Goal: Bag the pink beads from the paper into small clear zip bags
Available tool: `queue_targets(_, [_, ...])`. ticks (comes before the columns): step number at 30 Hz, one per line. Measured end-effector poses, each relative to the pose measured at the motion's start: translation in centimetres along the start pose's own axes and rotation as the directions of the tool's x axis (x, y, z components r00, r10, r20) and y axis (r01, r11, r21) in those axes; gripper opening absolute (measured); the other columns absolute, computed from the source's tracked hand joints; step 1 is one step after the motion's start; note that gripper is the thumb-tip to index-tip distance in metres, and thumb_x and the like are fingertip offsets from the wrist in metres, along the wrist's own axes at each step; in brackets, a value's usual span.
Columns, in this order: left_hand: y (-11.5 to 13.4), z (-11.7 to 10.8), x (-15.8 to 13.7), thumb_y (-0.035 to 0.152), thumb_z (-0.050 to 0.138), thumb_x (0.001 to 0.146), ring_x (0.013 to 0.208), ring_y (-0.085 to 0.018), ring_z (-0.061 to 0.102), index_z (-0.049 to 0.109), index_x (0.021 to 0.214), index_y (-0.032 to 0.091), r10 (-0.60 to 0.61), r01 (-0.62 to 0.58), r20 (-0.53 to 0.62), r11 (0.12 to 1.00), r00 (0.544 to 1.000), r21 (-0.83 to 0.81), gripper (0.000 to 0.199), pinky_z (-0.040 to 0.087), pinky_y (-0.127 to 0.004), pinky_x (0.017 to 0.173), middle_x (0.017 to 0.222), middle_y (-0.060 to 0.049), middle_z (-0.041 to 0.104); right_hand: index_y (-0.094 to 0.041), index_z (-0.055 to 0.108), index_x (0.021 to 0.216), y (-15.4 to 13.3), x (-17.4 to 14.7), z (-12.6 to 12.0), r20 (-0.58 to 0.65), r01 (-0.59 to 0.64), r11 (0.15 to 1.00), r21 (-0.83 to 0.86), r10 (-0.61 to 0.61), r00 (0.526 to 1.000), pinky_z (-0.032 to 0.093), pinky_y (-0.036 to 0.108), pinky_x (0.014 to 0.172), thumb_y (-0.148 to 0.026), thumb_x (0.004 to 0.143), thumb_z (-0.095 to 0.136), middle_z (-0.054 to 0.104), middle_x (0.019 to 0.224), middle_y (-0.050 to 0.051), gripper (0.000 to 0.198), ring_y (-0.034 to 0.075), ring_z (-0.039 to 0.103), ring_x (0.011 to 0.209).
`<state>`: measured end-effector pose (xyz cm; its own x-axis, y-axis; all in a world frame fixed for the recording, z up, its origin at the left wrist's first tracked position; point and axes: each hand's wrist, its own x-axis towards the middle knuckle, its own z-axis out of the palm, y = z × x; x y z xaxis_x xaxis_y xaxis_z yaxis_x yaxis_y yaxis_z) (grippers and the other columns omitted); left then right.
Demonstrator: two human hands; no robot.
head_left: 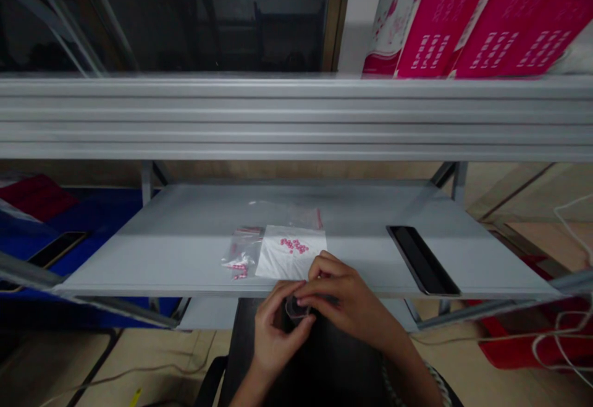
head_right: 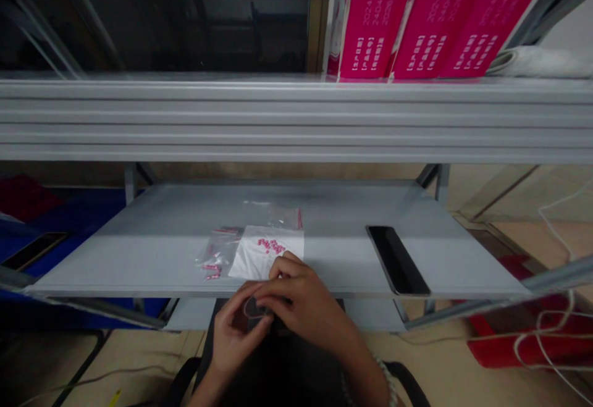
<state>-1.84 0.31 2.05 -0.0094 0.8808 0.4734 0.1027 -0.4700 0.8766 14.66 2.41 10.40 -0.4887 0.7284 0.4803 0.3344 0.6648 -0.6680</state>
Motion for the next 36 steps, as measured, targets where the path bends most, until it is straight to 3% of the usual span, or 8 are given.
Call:
queue_targets(3, [-0.2,0.0,0.3,0.018,0.072,0.073,0.091,-0.023,0.070,0.071,0.107,0.021,-0.031,0.031,-0.002,0.999,1.000,0.010,0.034,0.057,-0.032,0.082,0.099,-0.007,0.074,-0.023,0.075,0.092,1.8,0.3,-0.1,-0.064,-0.048,0.999,0.009,0.048,0.997,0.047,0.027,0.068,-0.024,0.093,0.061,0.062,0.079,0.002,0.014,0.016,0.059,0.077])
queue_targets(6, [-0.5,0.0,0.4,0.017,0.071,0.073,0.090,-0.022,0.071,0.071,0.107,0.021,-0.103,0.103,-0.017,0.995,0.995,0.012,0.035,0.057,-0.031,0.083,0.099,-0.007,0.075,-0.018,0.073,0.086,5.7,0.9,0.7,-0.279,-0.236,0.948,-0.214,0.173,0.945,0.048,0.028,0.069,-0.015,0.088,0.062,0.068,0.077,0.003,0.012,0.018,0.062,0.073])
queue_targets(9, [-0.7,0.1,0.2,0.017,0.071,0.073,0.089,-0.022,0.072,0.071,0.107,0.020,-0.150,0.150,-0.024,0.989,0.988,0.000,0.035,0.058,-0.031,0.083,0.099,-0.007,0.076,-0.015,0.073,0.080,9.8,1.6,2.2,-0.300,-0.297,0.908,-0.294,0.207,0.931,0.049,0.032,0.073,-0.006,0.079,0.066,0.071,0.078,0.007,0.012,0.022,0.064,0.076])
queue_targets(12, [-0.8,0.1,0.1,0.017,0.071,0.072,0.090,-0.022,0.072,0.072,0.107,0.020,-0.156,0.156,-0.030,0.988,0.987,0.009,0.035,0.058,-0.031,0.084,0.100,-0.007,0.076,-0.016,0.072,0.076,12.0,1.9,3.4,-0.300,-0.307,0.895,-0.325,0.210,0.931,0.049,0.033,0.074,-0.006,0.078,0.066,0.070,0.077,0.008,0.012,0.022,0.063,0.077])
queue_targets(18, [-0.7,-0.1,0.4,0.018,0.071,0.073,0.087,-0.022,0.073,0.072,0.106,0.020,-0.164,0.164,-0.016,0.985,0.986,0.043,0.033,0.059,-0.030,0.082,0.097,-0.007,0.077,-0.017,0.072,0.078,11.9,1.8,3.3,-0.349,-0.310,0.884,-0.351,0.183,0.919,0.046,0.036,0.079,-0.011,0.082,0.063,0.068,0.080,0.008,0.011,0.024,0.060,0.082])
queue_targets(26, [-0.6,0.1,0.5,0.018,0.070,0.072,0.085,-0.021,0.074,0.073,0.105,0.021,-0.169,0.169,-0.021,0.985,0.985,0.026,0.033,0.059,-0.030,0.082,0.096,-0.007,0.077,-0.018,0.071,0.081,12.8,1.7,3.5,-0.328,-0.276,0.911,-0.308,0.171,0.929,0.047,0.032,0.073,-0.005,0.074,0.066,0.069,0.077,0.006,0.015,0.022,0.062,0.077])
queue_targets(36, [-0.6,0.2,0.4,0.020,0.069,0.074,0.085,-0.021,0.073,0.071,0.106,0.020,-0.204,0.204,-0.013,0.978,0.979,0.029,0.032,0.058,-0.031,0.083,0.094,-0.006,0.077,-0.019,0.069,0.068,11.4,1.5,2.9,-0.346,-0.272,0.940,-0.205,0.191,0.919,0.045,0.037,0.079,-0.007,0.075,0.070,0.067,0.073,0.005,0.014,0.023,0.061,0.075])
